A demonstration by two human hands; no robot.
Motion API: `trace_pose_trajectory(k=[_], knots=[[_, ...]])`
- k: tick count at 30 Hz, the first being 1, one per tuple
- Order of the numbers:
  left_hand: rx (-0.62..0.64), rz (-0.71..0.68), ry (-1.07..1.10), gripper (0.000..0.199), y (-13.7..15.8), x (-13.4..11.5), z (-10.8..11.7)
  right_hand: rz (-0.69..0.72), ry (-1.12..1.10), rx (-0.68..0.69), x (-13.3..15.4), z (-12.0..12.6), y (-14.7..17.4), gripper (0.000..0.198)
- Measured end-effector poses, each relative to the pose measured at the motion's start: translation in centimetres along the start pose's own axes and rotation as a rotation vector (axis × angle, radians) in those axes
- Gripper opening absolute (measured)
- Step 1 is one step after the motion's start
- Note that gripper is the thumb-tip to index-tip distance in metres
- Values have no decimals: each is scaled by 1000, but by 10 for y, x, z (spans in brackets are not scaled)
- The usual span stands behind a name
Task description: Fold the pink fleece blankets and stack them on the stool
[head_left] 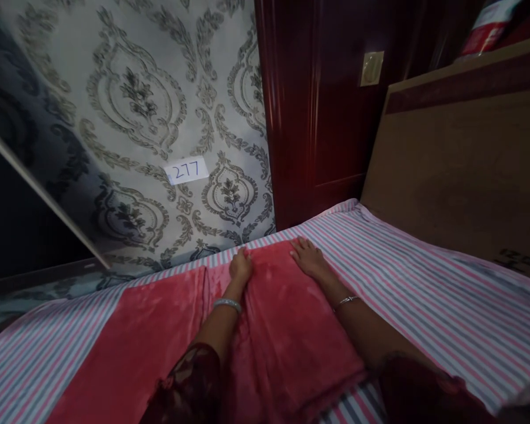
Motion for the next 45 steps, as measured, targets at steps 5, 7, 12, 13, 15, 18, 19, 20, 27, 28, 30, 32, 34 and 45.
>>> trace_pose_trajectory(k=[5, 7, 12, 13, 15, 18, 19, 20, 27, 28, 30, 32, 34, 45], knots=[[-30, 5, -134, 39, 15, -2, 2, -24, 11, 30, -2, -2, 1, 55], [-29, 6, -162, 39, 17, -3, 3, -28, 14, 35, -2, -2, 1, 55], [-2, -7, -208, 41, 16, -5, 0, -26, 20, 25, 0, -1, 3, 54], [2, -5, -213, 42, 15, -5, 0, -26, 25, 20, 0, 0, 4, 54], [14, 7, -221, 43, 12, -5, 3, -24, 33, 13, 0, 0, 4, 53], [26, 23, -236, 48, 7, -10, 12, -20, 33, 8, 0, 0, 3, 54], [17, 19, -242, 52, 7, -13, 15, -16, 33, 2, 0, -1, 3, 54], [4, -5, -255, 57, 8, -17, 17, -13, 32, -2, -1, -2, 2, 54], [242, -398, -502, 75, 39, -34, -18, -16, 21, -9, -6, -10, -4, 55], [266, -391, -527, 77, 42, -30, -22, -18, 19, -5, -6, -10, -4, 55], [269, -384, -560, 79, 45, -25, -27, -25, 11, 8, -6, -10, -4, 55], [256, -387, -579, 79, 45, -22, -27, -30, 3, 16, -6, -8, -4, 55], [249, -386, -588, 80, 45, -22, -27, -33, -3, 14, -6, -8, -3, 56], [457, -275, -445, 79, 34, -27, -8, 20, -38, 9, -10, 8, -7, 56]])
Point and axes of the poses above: each hand's wrist, its own y-axis away from the middle knuckle, its own z-axis out of the back of the hand, x = y × z, the point moved 5 cm from there along -y, towards the middle knuckle, and after that the axes turned 8 degrees about -z, right-handed, at the moved point
